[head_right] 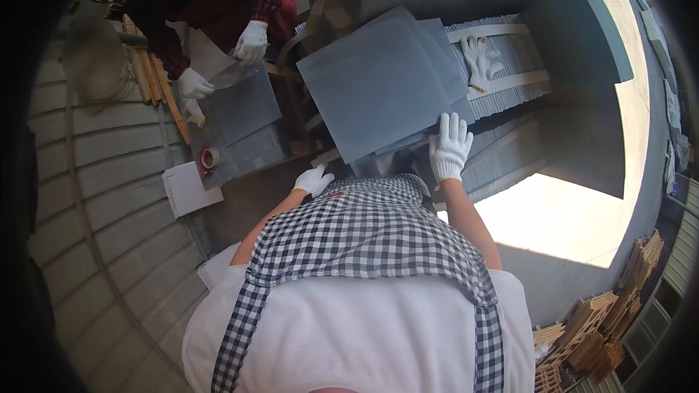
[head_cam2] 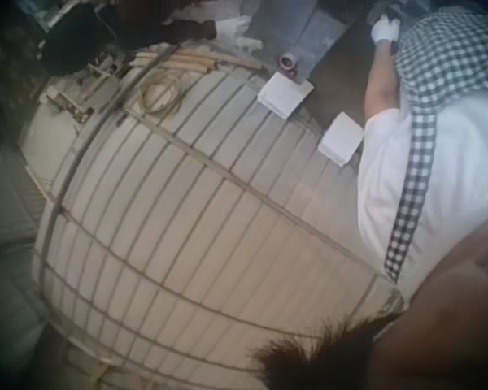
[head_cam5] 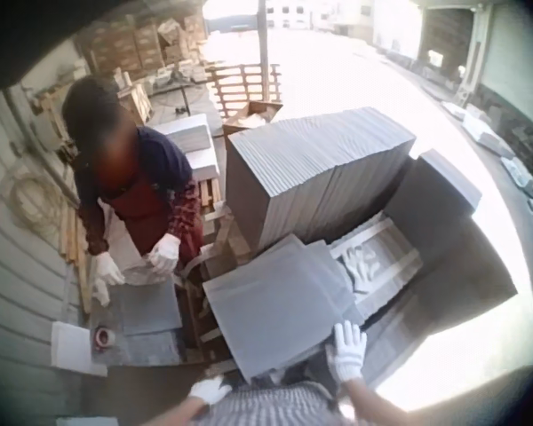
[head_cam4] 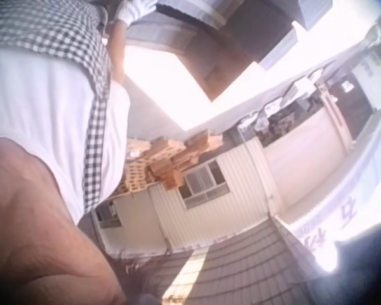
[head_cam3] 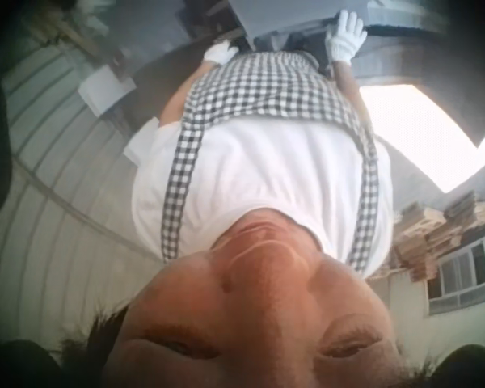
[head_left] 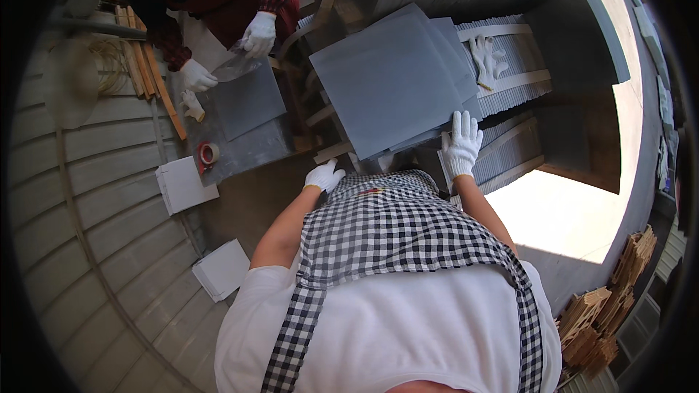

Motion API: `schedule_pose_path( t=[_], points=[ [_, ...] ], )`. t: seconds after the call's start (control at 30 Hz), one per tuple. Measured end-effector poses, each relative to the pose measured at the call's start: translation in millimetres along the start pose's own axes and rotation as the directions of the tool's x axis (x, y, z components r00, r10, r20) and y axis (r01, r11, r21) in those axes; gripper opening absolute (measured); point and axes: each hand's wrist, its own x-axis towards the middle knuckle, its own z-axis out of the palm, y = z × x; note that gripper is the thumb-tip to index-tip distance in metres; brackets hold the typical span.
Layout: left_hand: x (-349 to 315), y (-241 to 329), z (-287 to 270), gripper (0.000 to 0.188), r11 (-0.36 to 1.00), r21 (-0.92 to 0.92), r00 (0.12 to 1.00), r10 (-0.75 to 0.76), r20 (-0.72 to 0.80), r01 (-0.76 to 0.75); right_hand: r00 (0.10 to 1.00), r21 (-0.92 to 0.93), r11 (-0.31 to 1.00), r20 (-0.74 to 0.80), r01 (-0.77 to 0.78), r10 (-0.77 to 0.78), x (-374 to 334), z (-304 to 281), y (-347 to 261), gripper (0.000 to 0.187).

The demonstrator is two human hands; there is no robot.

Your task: The person repeatedly picks up gray rectangular sheets from a stack and places them into a wooden crate lined with corrugated material. The person handles the sheets one at a time, aligning them within the crate. A coworker is visible nearby handling similar sheets.

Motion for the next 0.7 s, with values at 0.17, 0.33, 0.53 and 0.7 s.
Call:
schedule_pose_path(
  t=[0.17,0.33,0.53,0.7],
  points=[
    [10,-41,33,0.055,0.997,-0.076,0.999,0.032,0.042,-0.029,0.978,-0.016,0.979,0.039,-0.203,0.204,-18,7,20,0.063],
    [29,-37,29,0.055,0.98,-0.189,0.996,0.041,-0.079,-0.055,0.836,-0.012,0.908,0.385,-0.419,0.391,-79,46,62,0.051],
    [50,-18,19,0.057,0.931,-0.365,0.998,-0.019,-0.066,-0.007,0.557,0.115,0.815,0.782,-0.568,0.278,-104,66,77,0.046],
    [64,-20,25,0.055,0.929,-0.371,0.998,-0.011,-0.069,-0.016,0.622,0.225,0.822,0.76,-0.523,0.188,-87,59,64,0.042]
  ],
)
